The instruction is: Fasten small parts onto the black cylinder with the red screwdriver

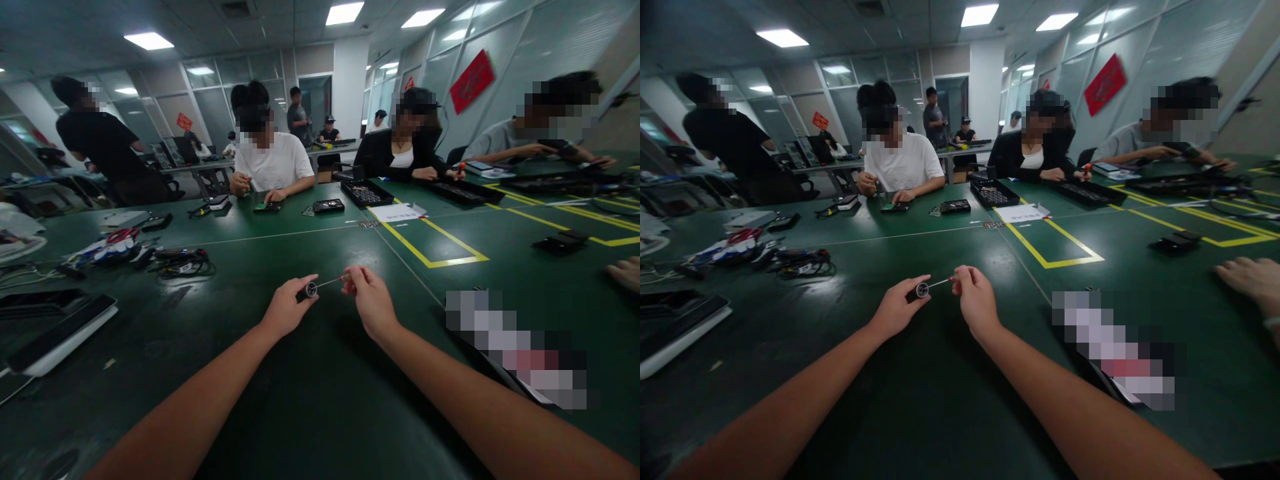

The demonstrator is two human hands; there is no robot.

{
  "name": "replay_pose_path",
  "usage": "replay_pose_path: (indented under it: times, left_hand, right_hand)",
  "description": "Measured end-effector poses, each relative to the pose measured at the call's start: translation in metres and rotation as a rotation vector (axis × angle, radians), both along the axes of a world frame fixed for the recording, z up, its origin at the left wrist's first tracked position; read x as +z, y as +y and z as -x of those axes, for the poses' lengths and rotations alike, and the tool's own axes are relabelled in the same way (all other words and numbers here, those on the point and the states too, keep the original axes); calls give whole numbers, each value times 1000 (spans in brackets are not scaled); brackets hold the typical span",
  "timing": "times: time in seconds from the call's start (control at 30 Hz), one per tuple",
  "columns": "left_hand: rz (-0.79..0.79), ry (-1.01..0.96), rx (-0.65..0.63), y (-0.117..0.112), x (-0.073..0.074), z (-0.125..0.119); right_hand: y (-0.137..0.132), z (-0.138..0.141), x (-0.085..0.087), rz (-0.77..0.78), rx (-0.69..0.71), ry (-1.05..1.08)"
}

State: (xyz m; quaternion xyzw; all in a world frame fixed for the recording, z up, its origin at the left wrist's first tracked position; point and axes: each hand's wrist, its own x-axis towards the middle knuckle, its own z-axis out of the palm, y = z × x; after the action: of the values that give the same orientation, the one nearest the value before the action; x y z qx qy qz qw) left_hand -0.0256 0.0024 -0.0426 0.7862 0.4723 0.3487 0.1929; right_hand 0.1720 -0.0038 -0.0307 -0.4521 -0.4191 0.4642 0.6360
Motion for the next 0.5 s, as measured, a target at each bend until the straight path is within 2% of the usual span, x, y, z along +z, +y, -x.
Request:
replay_pose_path:
  times: [0.1,0.17,0.3,0.5]
  left_hand:
    - [-48,63,-25,-1,3,-1]
    - [-61,82,-20,-1,3,-1]
    - [-29,87,24,0,3,-1]
    - [-27,61,29,-1,4,-1]
  right_hand:
    - [7,-4,-3,173,54,194]
    - [9,-7,-4,212,32,244]
    - [8,-6,-2,79,-76,140]
    - [1,0,2,-48,-82,-43]
